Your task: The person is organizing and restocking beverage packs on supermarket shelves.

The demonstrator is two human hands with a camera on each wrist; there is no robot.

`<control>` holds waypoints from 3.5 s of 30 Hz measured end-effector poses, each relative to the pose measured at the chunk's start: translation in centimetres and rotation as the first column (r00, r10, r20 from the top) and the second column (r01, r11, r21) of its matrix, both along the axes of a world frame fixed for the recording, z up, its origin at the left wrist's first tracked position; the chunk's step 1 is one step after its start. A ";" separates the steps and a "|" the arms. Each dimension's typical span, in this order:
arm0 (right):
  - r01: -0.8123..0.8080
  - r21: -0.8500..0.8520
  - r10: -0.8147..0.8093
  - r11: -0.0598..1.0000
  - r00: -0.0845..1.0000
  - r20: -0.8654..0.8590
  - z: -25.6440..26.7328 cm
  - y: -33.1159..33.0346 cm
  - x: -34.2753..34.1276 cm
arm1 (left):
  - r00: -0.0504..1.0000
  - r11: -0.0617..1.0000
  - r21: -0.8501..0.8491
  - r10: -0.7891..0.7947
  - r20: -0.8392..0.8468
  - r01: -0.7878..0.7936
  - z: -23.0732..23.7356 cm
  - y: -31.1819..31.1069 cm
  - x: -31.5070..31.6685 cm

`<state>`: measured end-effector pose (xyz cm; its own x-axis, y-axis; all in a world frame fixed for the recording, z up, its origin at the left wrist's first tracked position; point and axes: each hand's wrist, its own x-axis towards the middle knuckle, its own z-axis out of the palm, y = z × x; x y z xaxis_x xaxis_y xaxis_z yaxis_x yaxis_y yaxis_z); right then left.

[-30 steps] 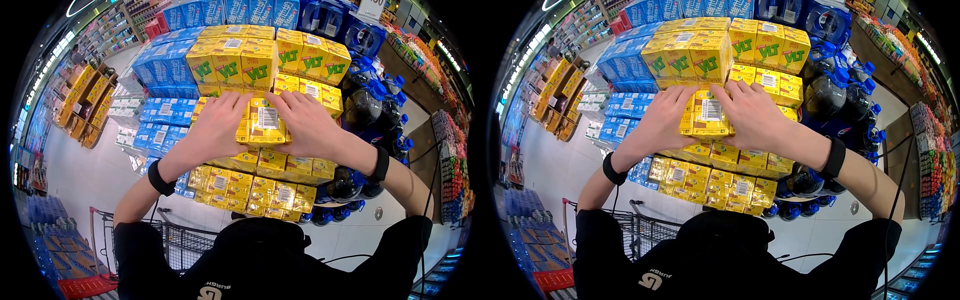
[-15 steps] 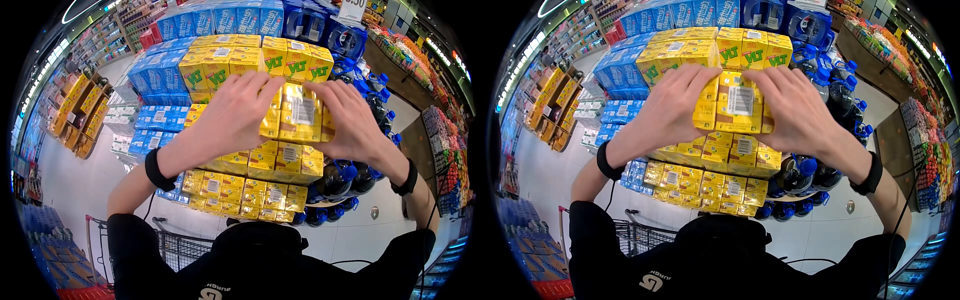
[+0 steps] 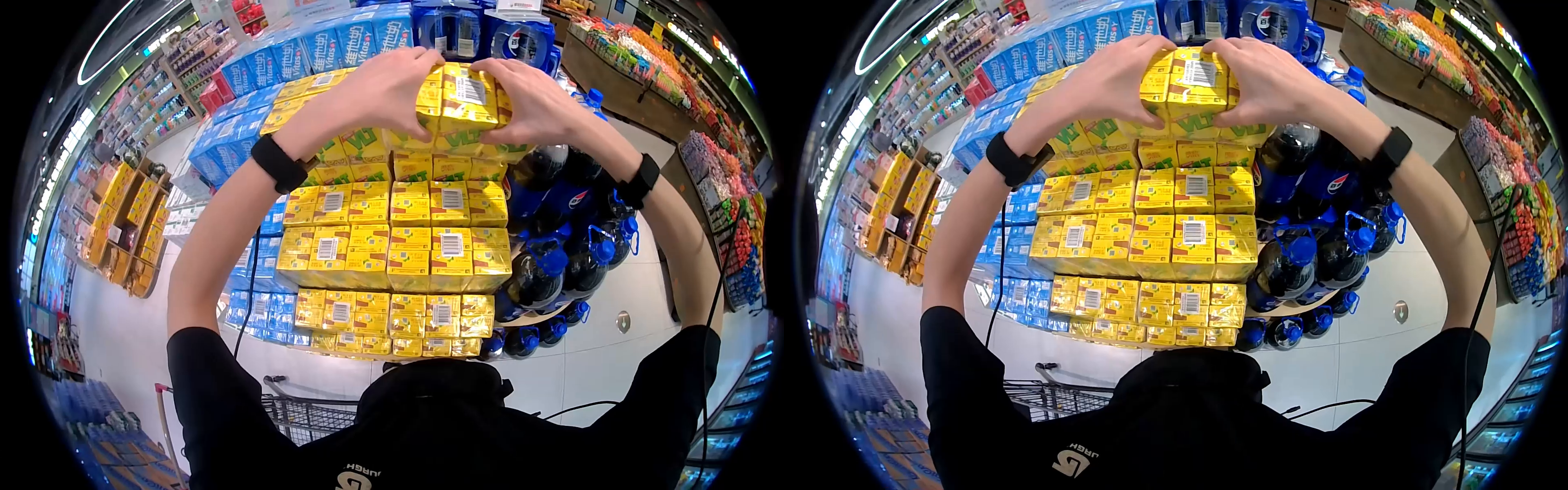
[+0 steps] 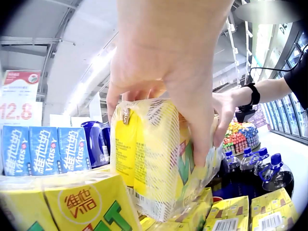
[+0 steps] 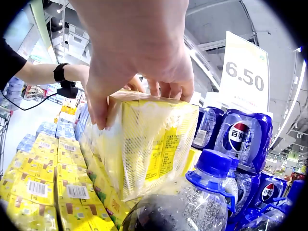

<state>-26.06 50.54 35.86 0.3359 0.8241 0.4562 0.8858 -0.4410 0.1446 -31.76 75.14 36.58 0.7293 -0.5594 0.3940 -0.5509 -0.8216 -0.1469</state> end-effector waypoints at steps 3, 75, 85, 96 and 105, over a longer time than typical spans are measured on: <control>0.003 -0.064 -0.003 0.998 1.000 0.003 -1.0 0.7 1.3 | 0.998 1.000 0.009 0.029 -0.048 -0.028 -1.0 0.7 0.8; 0.072 -0.258 -0.076 0.964 0.997 -0.002 -4.0 1.7 5.5 | 0.975 0.995 0.029 0.089 0.205 -0.097 -7.4 -0.3 3.4; 0.138 -0.175 -0.108 0.975 0.980 0.170 -4.2 1.7 2.1 | 0.845 0.999 0.037 -0.017 0.534 -0.003 -8.2 -2.1 -2.5; -0.303 -0.401 0.310 0.864 0.949 -0.048 -12.6 5.8 -5.6 | 0.980 0.996 -0.052 0.061 -0.191 -0.072 -16.8 2.5 -8.8; -0.325 -0.345 0.109 0.881 0.847 -0.521 -11.0 7.7 -5.5 | 0.972 0.994 -0.064 0.073 -0.225 -0.090 -17.5 2.9 -8.5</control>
<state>-31.59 58.20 24.91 0.2084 0.9726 -0.1028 0.9543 -0.2253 -0.1965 -40.23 78.09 19.13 0.8448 -0.4703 0.2552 -0.4938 -0.8689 0.0335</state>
